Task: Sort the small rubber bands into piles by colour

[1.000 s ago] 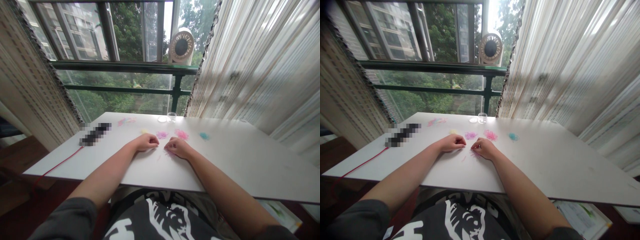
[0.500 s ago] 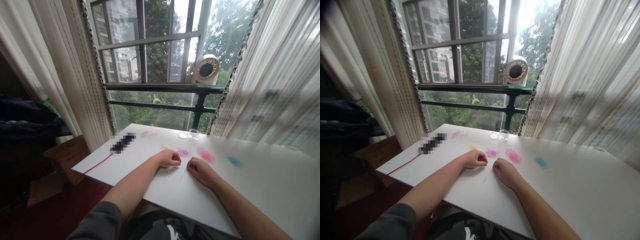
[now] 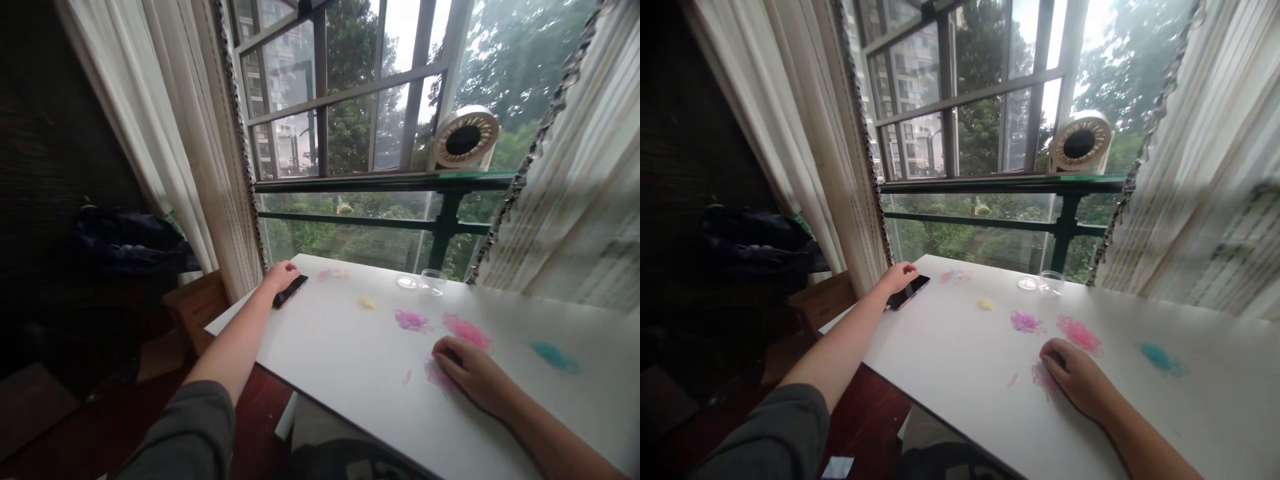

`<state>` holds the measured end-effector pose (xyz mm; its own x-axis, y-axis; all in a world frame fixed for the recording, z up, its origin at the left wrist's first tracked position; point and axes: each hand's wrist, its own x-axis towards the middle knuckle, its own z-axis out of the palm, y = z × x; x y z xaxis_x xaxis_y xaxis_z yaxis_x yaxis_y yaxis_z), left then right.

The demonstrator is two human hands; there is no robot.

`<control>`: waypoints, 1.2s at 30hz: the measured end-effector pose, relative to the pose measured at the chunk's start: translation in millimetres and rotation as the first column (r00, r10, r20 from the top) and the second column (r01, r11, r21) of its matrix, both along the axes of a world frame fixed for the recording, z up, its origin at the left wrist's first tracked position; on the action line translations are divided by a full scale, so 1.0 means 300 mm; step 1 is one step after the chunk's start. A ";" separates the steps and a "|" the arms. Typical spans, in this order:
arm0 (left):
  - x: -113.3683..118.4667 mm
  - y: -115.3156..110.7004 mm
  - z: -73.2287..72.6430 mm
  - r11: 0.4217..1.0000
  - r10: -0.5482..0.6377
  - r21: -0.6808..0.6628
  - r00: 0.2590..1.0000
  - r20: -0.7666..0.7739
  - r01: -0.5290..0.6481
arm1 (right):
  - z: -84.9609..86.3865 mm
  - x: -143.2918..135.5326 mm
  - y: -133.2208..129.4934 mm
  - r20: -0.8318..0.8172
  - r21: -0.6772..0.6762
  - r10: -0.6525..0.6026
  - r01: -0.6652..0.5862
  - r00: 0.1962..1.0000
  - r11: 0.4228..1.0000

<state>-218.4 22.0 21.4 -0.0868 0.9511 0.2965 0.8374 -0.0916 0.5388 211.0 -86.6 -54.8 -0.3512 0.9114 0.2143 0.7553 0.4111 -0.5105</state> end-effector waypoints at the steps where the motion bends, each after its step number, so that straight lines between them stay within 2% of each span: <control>1: -0.063 -0.003 -0.002 0.999 0.033 -0.008 0.999 -0.019 -0.033 | -0.004 0.001 0.003 0.001 -0.004 0.002 -0.002 1.000 1.000; 4: -0.169 -0.014 -0.036 0.997 0.010 -0.069 0.998 -0.069 -0.015 | -0.015 0.006 0.011 -0.004 -0.006 0.000 0.000 1.000 1.000; 7: -0.183 -0.006 -0.082 0.991 -0.050 -0.128 0.994 -0.100 0.037 | -0.022 0.009 0.013 -0.011 -0.004 -0.005 0.005 1.000 1.000; 10: -0.174 0.020 -0.101 0.982 -0.081 -0.176 0.990 -0.114 0.060 | -0.023 0.010 0.010 -0.024 0.001 -0.013 0.013 1.000 1.000; 19: -0.188 0.073 -0.056 0.937 -0.088 -0.349 0.984 -0.156 0.028 | -0.015 0.007 0.007 -0.029 -0.017 -0.017 0.017 0.999 1.000; 29: -0.209 0.110 -0.042 0.965 -0.063 -0.259 0.988 -0.139 0.025 | -0.024 0.011 0.007 -0.073 -0.022 -0.015 0.013 0.997 1.000; 36: -0.249 0.086 -0.036 0.943 -0.054 -0.334 0.987 -0.154 0.000 | -0.015 0.011 0.006 -0.062 -0.018 -0.021 0.020 0.998 1.000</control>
